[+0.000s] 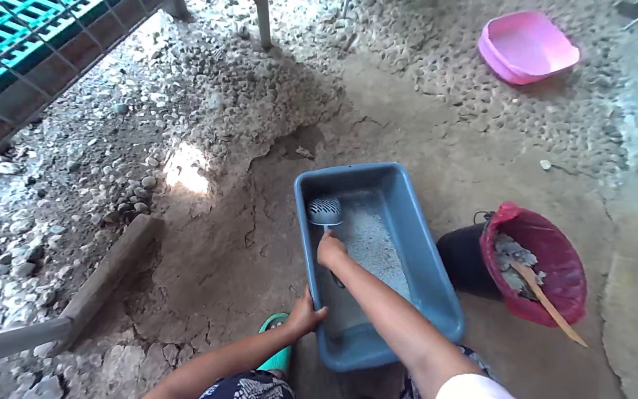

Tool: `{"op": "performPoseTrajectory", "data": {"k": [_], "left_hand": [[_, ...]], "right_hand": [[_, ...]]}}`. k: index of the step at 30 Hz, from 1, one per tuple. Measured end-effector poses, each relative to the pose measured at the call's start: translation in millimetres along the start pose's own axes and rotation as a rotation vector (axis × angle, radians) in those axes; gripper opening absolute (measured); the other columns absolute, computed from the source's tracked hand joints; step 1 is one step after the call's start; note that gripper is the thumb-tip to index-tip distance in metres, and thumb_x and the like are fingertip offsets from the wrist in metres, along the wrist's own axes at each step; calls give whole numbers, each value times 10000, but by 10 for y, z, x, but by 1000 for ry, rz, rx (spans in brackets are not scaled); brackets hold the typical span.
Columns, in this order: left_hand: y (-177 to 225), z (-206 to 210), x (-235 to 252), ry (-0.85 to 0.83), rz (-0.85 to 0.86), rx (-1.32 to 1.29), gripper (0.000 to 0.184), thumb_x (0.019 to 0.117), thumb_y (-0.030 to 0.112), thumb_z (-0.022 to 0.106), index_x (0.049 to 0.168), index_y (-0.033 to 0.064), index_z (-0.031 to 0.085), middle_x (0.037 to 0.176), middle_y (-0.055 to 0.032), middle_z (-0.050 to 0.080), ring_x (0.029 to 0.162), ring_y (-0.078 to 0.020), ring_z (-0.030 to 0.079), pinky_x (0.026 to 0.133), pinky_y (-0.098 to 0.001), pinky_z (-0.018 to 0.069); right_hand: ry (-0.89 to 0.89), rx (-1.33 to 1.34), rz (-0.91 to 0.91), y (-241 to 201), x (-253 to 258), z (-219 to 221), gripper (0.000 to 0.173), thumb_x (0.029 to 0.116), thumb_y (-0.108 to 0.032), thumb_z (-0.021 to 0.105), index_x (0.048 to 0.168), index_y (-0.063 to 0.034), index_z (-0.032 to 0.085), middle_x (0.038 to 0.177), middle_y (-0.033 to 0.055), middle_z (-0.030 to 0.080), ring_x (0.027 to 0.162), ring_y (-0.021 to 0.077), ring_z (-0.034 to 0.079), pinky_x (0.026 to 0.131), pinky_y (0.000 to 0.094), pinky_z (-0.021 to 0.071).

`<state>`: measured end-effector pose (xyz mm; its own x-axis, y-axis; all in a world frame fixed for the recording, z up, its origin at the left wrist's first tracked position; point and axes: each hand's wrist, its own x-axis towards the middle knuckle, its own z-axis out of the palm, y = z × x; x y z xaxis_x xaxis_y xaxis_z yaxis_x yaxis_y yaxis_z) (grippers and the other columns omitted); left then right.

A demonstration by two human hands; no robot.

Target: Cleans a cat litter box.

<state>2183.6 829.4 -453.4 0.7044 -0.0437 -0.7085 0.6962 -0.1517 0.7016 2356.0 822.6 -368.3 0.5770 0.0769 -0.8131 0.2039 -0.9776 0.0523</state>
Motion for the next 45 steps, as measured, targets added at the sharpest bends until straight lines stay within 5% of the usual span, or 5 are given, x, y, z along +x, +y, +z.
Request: {"op": "performPoseTrajectory", "data": {"k": [11,19,32,39,45], "left_hand": [[14,18,-13,-7,9,-36,851,969,272,684,1579,-23,170,1166,-255,658,985,-331,713,911,-490,571],[30,19,4,20,-8,-18,857,962,248,685,1581,-29,161,1188,-269,646,1016,-350,701,919,-509,563],[17,-4,0,31,-17,-24,804,970,233,682,1565,-19,203,1172,-255,654,1002,-335,705,906,-498,566],[28,-29,-8,37,-19,-31,833,949,237,693,1574,-19,204,1190,-260,660,1074,-347,691,972,-513,539],[9,-25,4,48,-27,-26,843,949,241,701,1578,-11,199,1181,-252,663,1065,-338,694,970,-510,540]], "right_hand": [[-128,-314,-59,1054,-463,402,829,995,24,527,1651,-61,28,1302,281,628,1213,444,631,984,566,523],[15,-194,-34,460,146,-20,800,1006,9,495,1655,-111,43,1339,260,613,1234,423,623,972,559,525],[23,-214,-55,516,219,-43,837,985,27,529,1653,-104,43,1332,249,622,1240,415,624,980,555,522],[-133,-246,3,1582,-372,446,775,1019,-3,495,1652,-73,54,1305,282,631,1216,450,633,994,571,520],[3,-197,12,1068,211,-49,923,916,-11,638,1634,-34,59,1328,274,615,1222,432,630,976,583,521]]}}
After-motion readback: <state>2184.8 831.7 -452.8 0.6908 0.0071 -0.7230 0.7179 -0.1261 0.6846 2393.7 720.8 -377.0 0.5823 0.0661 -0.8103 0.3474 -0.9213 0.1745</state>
